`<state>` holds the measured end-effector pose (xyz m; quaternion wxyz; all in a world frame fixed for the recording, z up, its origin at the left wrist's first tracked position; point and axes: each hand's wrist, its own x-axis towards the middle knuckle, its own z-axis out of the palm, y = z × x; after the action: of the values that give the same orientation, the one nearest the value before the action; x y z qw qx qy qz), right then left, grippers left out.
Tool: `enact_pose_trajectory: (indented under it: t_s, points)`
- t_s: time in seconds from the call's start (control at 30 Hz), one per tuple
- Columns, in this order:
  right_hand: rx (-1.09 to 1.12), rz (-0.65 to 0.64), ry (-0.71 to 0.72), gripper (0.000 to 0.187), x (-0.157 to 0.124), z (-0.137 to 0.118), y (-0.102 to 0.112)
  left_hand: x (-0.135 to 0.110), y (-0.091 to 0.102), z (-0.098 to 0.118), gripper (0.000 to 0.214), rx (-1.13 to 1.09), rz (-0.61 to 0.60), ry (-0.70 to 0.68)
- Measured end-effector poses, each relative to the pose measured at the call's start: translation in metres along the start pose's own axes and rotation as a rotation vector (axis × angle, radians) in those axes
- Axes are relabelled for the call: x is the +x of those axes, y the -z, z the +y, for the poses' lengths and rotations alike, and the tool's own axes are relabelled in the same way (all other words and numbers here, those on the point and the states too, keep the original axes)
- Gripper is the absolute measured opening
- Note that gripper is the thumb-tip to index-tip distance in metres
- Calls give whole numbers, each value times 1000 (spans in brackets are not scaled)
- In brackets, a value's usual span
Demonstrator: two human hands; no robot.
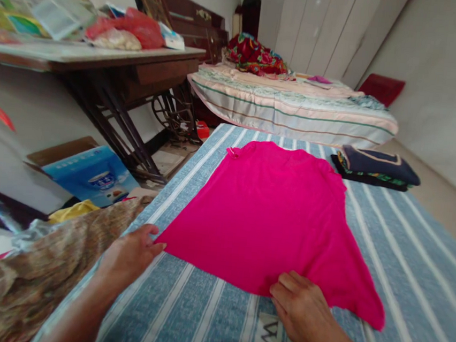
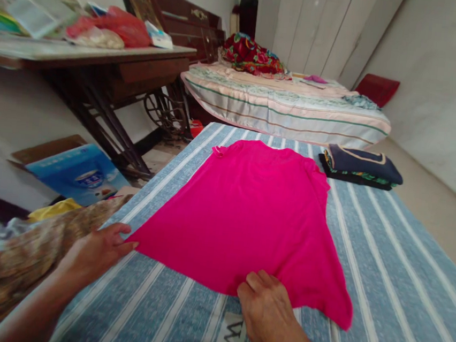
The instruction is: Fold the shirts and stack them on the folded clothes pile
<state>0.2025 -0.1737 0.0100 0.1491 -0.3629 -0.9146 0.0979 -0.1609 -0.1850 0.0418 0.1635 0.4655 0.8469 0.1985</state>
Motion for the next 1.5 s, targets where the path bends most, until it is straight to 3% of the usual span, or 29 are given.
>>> enact_pose_trajectory:
  t_s: [0.1,0.2,0.33,0.43,0.53,0.63,0.7,0.97,1.13,1.23,1.3,1.4,1.5]
  points:
    - [-14,19,2,18,0,0,-3,-9,-1,13,37,279,117,-106]
    - [-40,61,20,18,1,0,-5,-27,-18,41,36,245,124,-385]
    - [-57,108,41,18,2,-1,-8,-53,-58,94,29,148,-56,-794]
    - [-70,146,54,17,1,0,-11,-67,-82,130,31,188,-224,-967]
    - [-55,162,49,16,-2,1,-13,-72,-99,151,42,222,-375,-1054]
    - [-23,164,28,17,-6,1,-16,-70,-113,155,49,248,-488,-1090]
    - [-6,168,2,16,-8,1,-17,-67,-120,151,51,251,-500,-1120]
    - [16,216,-2,15,-8,3,-18,-63,-129,142,55,293,-474,-1169]
    - [130,153,-35,14,-7,2,-2,-59,-136,139,53,285,-381,-1208]
    - [192,233,-87,19,-10,19,15,-58,-141,139,53,276,-344,-1210]
    - [160,370,-194,21,-15,43,27,-58,-143,139,54,270,-323,-1209]
    - [46,500,-528,21,-24,97,44,-56,-144,140,54,274,-301,-1215]
    - [2,332,-907,20,-32,149,58,-55,-144,141,54,306,-295,-1221]
